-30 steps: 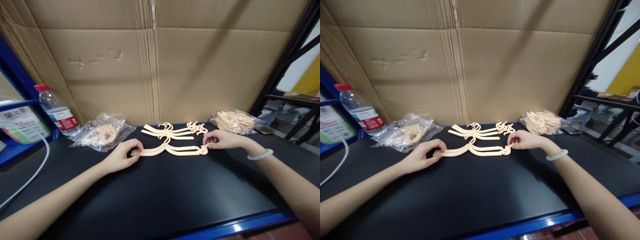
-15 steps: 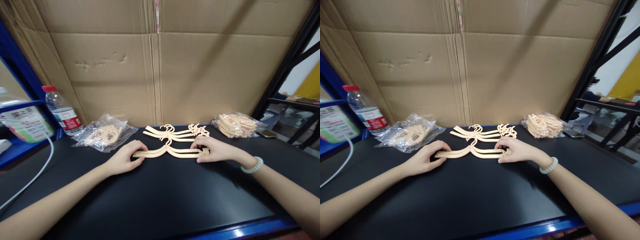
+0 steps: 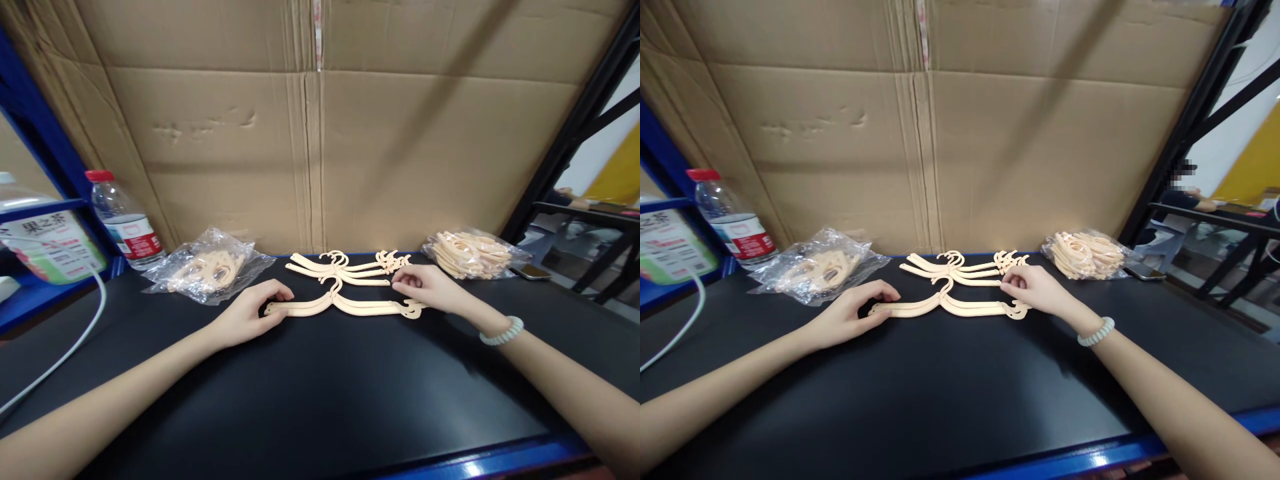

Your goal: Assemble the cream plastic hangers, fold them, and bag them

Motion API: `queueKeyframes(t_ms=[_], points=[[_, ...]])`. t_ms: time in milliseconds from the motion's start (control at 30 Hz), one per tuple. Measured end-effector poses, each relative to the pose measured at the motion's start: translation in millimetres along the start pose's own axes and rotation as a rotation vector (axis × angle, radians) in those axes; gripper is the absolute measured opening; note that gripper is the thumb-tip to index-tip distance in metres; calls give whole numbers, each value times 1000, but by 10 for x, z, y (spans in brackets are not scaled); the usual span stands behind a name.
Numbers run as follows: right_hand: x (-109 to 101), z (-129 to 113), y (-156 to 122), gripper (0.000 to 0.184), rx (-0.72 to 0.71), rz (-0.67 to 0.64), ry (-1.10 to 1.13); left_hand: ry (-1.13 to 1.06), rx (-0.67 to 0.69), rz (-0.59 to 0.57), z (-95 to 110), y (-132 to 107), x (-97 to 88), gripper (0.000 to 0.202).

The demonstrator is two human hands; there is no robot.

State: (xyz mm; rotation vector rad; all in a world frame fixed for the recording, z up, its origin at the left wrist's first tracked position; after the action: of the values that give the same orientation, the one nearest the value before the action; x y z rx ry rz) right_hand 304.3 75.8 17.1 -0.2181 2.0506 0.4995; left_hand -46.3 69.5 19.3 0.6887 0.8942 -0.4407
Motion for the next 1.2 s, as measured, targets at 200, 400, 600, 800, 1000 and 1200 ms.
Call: queueKeyframes(t_ms=[200, 400, 600, 800, 1000, 1200], points=[[-52, 258, 28, 28, 129, 157, -19, -83, -104, 82, -121, 21, -34, 21], [31, 265, 35, 18, 97, 147, -42, -122, -166, 98, -159, 23, -34, 20], [122, 179, 96, 15, 21, 154, -68, -101, -167, 104, -142, 30, -32, 21], [188, 89, 165, 16, -111, 112, -136, -93, -160, 110, -153, 36, -26, 20], [223, 37, 211, 15, -144, 90, -177, -90, -154, 110, -171, 27, -19, 21], [250, -7, 244, 12, -169, 109, -176, -96, -159, 118, -152, 27, -18, 20]])
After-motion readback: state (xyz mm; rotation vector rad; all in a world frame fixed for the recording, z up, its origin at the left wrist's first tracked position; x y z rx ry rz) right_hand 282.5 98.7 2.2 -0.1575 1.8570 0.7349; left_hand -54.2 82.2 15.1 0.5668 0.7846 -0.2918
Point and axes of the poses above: each hand's wrist, its own y-axis towards the middle knuckle, its own x-axis out of the palm, z = x × y, the point moved 3 cm from there along y, towards the middle knuckle, and after that the axes turned 3 degrees about -y, right-handed, at the moved point
